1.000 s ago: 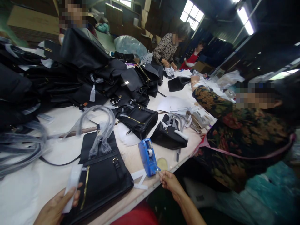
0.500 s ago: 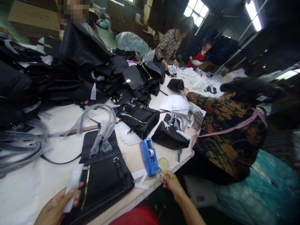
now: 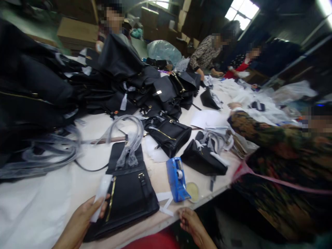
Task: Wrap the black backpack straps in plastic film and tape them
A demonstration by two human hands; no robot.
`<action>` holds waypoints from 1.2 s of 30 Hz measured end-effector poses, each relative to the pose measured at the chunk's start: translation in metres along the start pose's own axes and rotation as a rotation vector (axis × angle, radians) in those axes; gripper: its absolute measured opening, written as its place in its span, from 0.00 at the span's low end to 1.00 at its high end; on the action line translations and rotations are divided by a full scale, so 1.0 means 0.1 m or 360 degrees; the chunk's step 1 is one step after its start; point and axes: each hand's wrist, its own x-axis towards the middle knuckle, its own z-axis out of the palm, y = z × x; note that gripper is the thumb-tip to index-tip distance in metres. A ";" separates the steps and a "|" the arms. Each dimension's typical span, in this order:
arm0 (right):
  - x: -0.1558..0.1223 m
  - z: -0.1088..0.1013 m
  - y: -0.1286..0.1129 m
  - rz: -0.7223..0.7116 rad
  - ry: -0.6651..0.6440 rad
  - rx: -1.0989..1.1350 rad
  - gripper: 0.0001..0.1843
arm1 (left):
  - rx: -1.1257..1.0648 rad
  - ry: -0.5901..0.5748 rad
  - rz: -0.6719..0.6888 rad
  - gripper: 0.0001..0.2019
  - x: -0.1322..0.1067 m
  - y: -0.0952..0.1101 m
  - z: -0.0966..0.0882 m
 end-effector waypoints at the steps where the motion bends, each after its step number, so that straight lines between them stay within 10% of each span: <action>1: -0.03 0.07 0.02 0.0000 -0.0048 -0.0037 0.20 | -0.0099 -0.0113 0.0040 0.21 -0.02 -0.01 -0.01; 6: -0.33 0.57 -0.33 -0.0410 -0.0378 -0.0413 0.20 | -0.0414 -0.0197 0.0118 0.19 0.03 -0.07 -0.03; 17: -0.57 2.56 -1.15 -0.1268 -0.0982 -0.0850 0.10 | -0.0497 -0.0274 0.0350 0.14 0.02 -0.17 -0.07; 31: -0.52 2.75 -1.19 -0.1717 -0.0770 -0.1452 0.11 | -0.0671 -0.0421 0.0327 0.11 0.07 -0.23 -0.20; 36: -0.47 2.79 -1.16 -0.1492 -0.0699 -0.1271 0.15 | -0.0890 -0.0475 0.0249 0.10 0.05 -0.17 -0.26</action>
